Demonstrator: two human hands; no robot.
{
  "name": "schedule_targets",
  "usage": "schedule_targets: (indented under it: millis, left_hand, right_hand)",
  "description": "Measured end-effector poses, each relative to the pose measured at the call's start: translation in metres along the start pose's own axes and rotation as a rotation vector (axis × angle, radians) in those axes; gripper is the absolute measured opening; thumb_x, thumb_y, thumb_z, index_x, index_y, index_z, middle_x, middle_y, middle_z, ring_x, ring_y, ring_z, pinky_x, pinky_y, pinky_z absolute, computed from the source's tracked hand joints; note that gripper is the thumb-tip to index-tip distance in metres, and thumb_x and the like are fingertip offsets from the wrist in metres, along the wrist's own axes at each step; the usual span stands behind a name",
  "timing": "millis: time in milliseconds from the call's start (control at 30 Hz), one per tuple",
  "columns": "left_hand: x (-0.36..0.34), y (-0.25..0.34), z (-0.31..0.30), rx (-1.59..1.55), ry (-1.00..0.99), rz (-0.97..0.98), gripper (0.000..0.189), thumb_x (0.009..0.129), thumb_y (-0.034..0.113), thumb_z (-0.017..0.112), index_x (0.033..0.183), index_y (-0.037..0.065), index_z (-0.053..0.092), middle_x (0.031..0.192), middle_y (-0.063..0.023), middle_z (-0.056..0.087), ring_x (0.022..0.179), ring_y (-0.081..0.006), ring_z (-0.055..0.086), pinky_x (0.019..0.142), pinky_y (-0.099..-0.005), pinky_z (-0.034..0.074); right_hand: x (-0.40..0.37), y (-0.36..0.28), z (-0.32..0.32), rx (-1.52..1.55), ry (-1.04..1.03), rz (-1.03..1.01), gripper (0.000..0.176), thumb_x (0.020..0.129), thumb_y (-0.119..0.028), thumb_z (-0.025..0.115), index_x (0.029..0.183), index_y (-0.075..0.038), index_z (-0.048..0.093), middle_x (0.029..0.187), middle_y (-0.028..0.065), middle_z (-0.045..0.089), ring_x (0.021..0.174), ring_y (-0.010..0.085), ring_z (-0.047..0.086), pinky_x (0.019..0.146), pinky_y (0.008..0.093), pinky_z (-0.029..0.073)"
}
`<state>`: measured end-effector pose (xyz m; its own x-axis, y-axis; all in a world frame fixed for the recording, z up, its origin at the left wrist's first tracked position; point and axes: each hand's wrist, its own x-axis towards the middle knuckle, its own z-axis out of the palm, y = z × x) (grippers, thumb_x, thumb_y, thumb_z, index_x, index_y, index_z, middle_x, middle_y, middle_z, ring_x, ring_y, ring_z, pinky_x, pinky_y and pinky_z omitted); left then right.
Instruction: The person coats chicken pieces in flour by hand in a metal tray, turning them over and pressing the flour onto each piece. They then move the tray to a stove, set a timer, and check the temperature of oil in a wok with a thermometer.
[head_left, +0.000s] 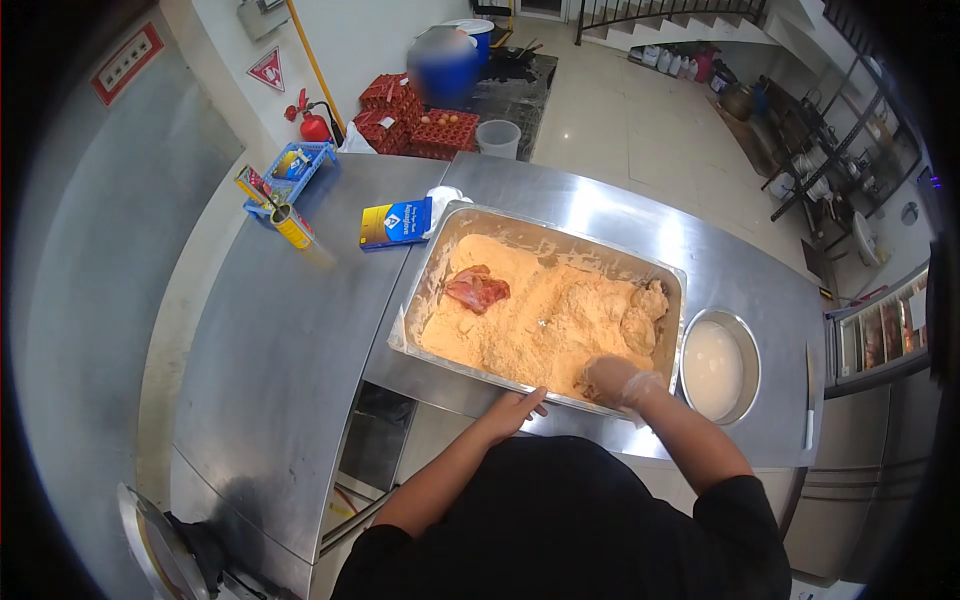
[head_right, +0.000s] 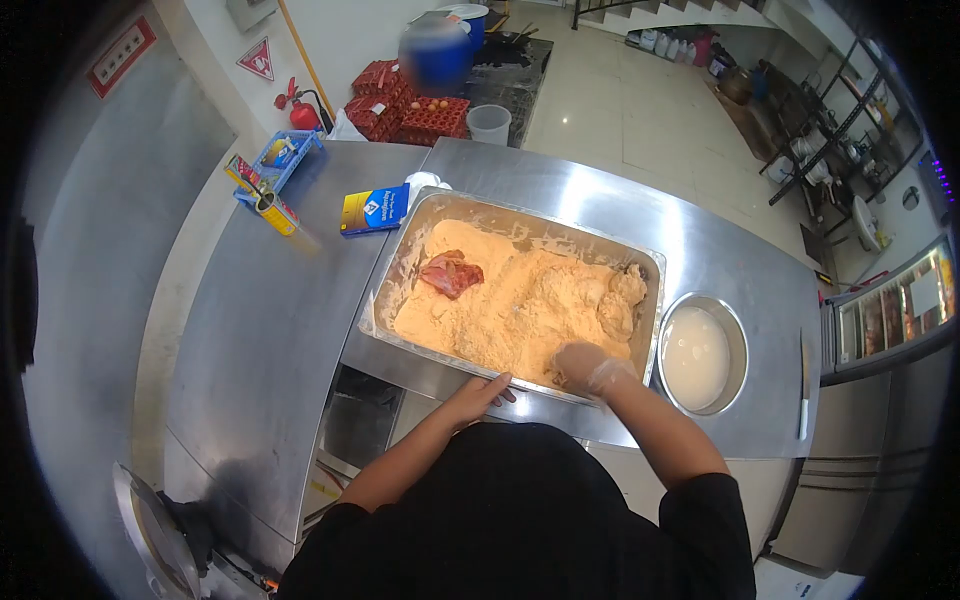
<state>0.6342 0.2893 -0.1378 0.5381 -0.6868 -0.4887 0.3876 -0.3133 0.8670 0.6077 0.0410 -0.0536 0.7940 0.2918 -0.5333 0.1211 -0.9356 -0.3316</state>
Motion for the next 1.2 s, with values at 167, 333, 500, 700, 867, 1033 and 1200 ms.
schedule_targets:
  millis: [167,333,500,700,867,1033,1200]
  left_hand:
    - [-0.003,0.006,-0.001,0.032,0.002,-0.022,0.059,0.099,0.053,0.048,0.111,-0.002,0.065,0.094,-0.0130,0.070,0.083,-0.0181,0.061,0.075,-0.0320,0.049]
    - [-0.002,0.008,-0.002,0.038,-0.010,-0.032,0.058,0.099,0.053,0.048,0.110,-0.001,0.065,0.093,-0.0116,0.070,0.082,-0.0174,0.060,0.075,-0.0316,0.049]
    - [0.001,0.004,-0.003,0.065,-0.017,-0.036,0.060,0.099,0.054,0.048,0.116,-0.002,0.062,0.094,-0.0134,0.070,0.085,-0.0193,0.062,0.075,-0.0331,0.049]
    - [-0.003,0.010,0.001,0.002,0.010,-0.007,0.054,0.101,0.050,0.046,0.108,0.000,0.065,0.092,-0.0080,0.070,0.078,-0.0157,0.056,0.075,-0.0303,0.047]
    - [-0.001,0.004,-0.001,0.037,0.001,-0.032,0.055,0.100,0.052,0.047,0.107,0.001,0.066,0.092,-0.0082,0.070,0.079,-0.0159,0.056,0.075,-0.0309,0.046]
    - [-0.002,0.005,-0.002,0.043,-0.003,-0.011,0.062,0.099,0.056,0.047,0.113,-0.003,0.064,0.095,-0.0139,0.070,0.086,-0.0198,0.062,0.078,-0.0336,0.050]
    - [-0.001,0.003,-0.002,0.026,-0.006,0.007,0.062,0.098,0.056,0.048,0.110,-0.002,0.065,0.093,-0.0124,0.070,0.084,-0.0191,0.061,0.077,-0.0326,0.049]
  right_hand:
    - [-0.008,0.044,-0.005,0.292,0.319,-0.157,0.034,0.081,-0.026,0.074,0.101,0.002,0.069,0.097,0.0193,0.068,0.098,0.0376,0.064,0.092,0.0404,0.049]
    - [-0.022,0.055,0.004,0.933,0.462,0.136,0.035,0.087,-0.023,0.074,0.110,0.003,0.067,0.101,0.0103,0.070,0.094,0.0183,0.063,0.087,0.0333,0.048]
    - [-0.016,0.064,0.019,1.151,0.629,0.272,0.029,0.088,-0.017,0.075,0.110,-0.002,0.064,0.096,0.0000,0.066,0.093,0.0083,0.059,0.083,0.0289,0.049]
    - [-0.049,0.020,-0.016,1.864,0.669,0.127,0.041,0.093,-0.020,0.068,0.127,-0.001,0.055,0.113,0.0059,0.066,0.098,0.0132,0.063,0.087,0.0304,0.052]
    - [-0.045,0.042,-0.008,1.729,0.642,0.114,0.033,0.093,-0.014,0.067,0.121,-0.002,0.058,0.109,0.0059,0.067,0.098,0.0162,0.065,0.087,0.0319,0.053]
    - [-0.045,0.060,-0.020,0.547,0.672,0.322,0.027,0.086,-0.017,0.073,0.094,0.007,0.063,0.091,0.0207,0.065,0.087,0.0292,0.064,0.077,0.0391,0.050]
    - [-0.065,0.037,-0.030,0.646,0.750,0.429,0.028,0.083,-0.019,0.073,0.087,0.007,0.063,0.088,0.0255,0.063,0.084,0.0384,0.062,0.076,0.0439,0.049]
